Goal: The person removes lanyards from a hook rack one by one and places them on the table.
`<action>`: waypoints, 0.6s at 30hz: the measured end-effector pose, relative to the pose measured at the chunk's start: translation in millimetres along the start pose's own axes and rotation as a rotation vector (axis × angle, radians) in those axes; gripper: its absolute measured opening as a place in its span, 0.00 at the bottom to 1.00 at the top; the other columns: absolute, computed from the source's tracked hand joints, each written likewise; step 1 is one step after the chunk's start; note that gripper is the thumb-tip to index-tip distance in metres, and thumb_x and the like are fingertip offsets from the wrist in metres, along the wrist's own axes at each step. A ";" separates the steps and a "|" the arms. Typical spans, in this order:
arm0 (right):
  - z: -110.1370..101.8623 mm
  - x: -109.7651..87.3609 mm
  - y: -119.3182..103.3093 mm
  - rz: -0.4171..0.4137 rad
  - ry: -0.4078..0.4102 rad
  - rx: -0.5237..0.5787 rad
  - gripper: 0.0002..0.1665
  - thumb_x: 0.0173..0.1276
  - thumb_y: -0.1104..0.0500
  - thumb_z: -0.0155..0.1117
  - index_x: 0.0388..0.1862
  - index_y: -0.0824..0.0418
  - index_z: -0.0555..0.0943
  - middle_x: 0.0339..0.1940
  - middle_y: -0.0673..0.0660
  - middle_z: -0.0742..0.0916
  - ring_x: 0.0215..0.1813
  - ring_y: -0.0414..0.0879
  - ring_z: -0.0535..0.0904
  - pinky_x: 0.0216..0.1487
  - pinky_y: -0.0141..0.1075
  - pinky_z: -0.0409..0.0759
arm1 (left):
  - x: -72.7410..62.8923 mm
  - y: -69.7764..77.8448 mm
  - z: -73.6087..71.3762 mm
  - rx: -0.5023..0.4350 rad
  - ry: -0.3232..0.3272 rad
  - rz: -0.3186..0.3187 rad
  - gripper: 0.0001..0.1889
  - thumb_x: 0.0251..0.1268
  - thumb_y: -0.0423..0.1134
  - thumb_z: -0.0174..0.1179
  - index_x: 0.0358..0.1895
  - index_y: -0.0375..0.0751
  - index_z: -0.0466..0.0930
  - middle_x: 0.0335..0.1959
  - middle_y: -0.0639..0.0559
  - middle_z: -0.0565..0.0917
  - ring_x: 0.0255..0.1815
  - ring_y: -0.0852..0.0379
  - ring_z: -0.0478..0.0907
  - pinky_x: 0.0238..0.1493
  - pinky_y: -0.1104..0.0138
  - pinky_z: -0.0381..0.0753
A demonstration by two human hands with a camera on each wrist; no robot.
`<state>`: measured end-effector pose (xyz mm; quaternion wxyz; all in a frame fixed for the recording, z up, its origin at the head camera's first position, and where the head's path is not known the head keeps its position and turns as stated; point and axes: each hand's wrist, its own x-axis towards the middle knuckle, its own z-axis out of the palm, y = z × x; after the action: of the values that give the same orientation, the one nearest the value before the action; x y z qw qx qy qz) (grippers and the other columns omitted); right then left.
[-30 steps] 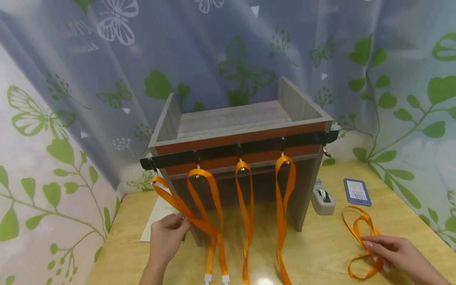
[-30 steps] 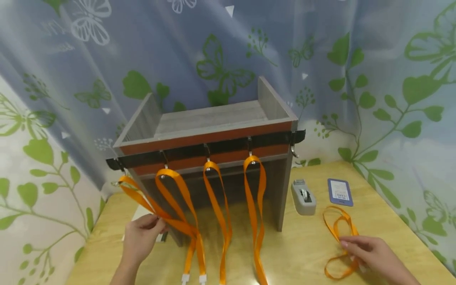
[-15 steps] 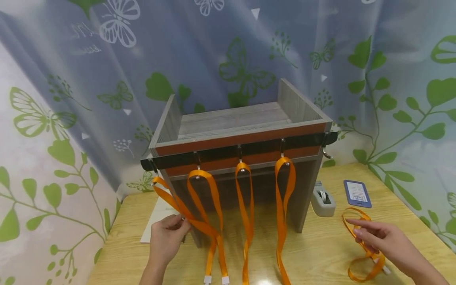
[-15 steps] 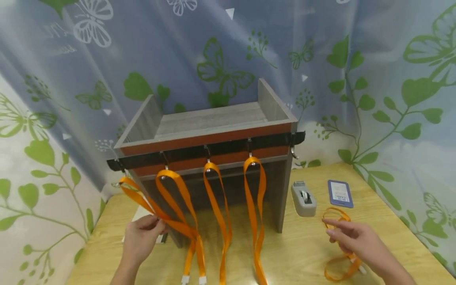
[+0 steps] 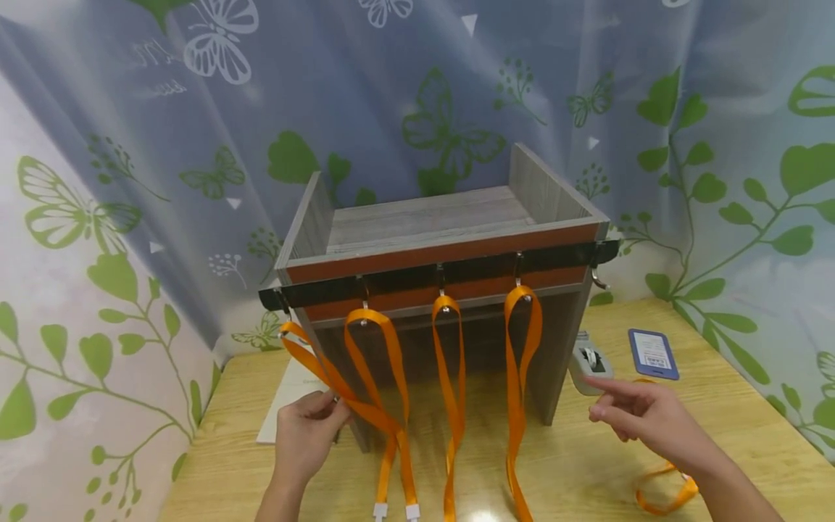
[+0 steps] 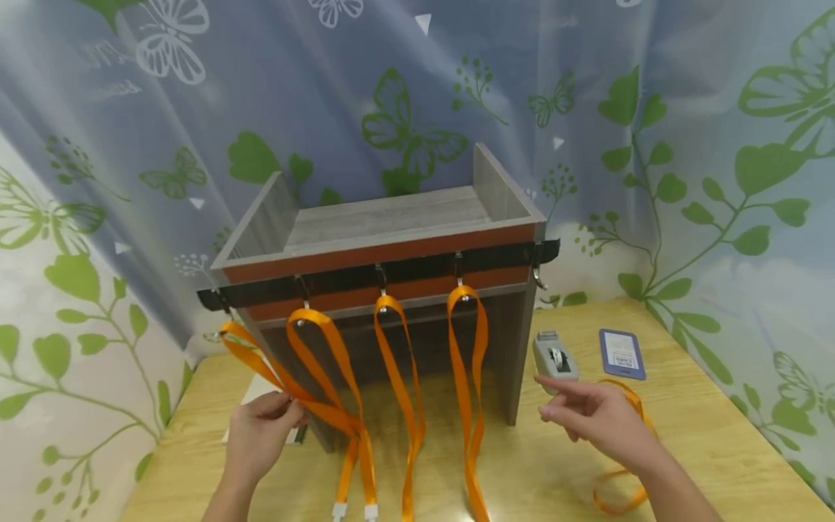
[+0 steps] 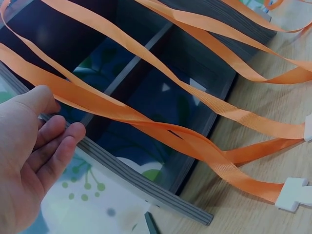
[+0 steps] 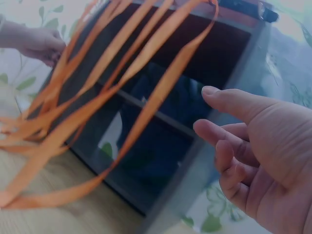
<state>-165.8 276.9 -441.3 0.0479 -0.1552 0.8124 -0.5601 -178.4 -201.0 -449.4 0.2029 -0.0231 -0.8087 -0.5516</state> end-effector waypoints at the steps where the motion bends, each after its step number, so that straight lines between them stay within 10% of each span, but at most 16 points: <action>1: 2.7 2.5 -2.3 -0.014 -0.003 0.012 0.27 0.74 0.63 0.60 0.69 0.68 0.72 0.31 0.49 0.87 0.23 0.44 0.75 0.26 0.38 0.77 | 0.0 -0.1 -0.3 0.000 -0.003 0.001 0.08 0.57 0.26 0.68 0.40 0.36 0.90 0.21 0.46 0.88 0.19 0.66 0.83 0.20 0.74 0.78; 18: 44.7 39.5 -32.2 -0.078 -0.044 0.034 0.29 0.70 0.59 0.66 0.68 0.66 0.74 0.35 0.51 0.87 0.23 0.42 0.77 0.24 0.36 0.78 | 1.8 3.9 -4.1 0.018 -0.041 -0.063 0.08 0.58 0.25 0.66 0.40 0.31 0.89 0.22 0.44 0.88 0.21 0.63 0.85 0.27 0.72 0.83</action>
<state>-185.5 214.3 -424.2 0.0465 -0.1983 0.7948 -0.5717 -177.8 -203.5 -444.0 0.1689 -0.0068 -0.8180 -0.5498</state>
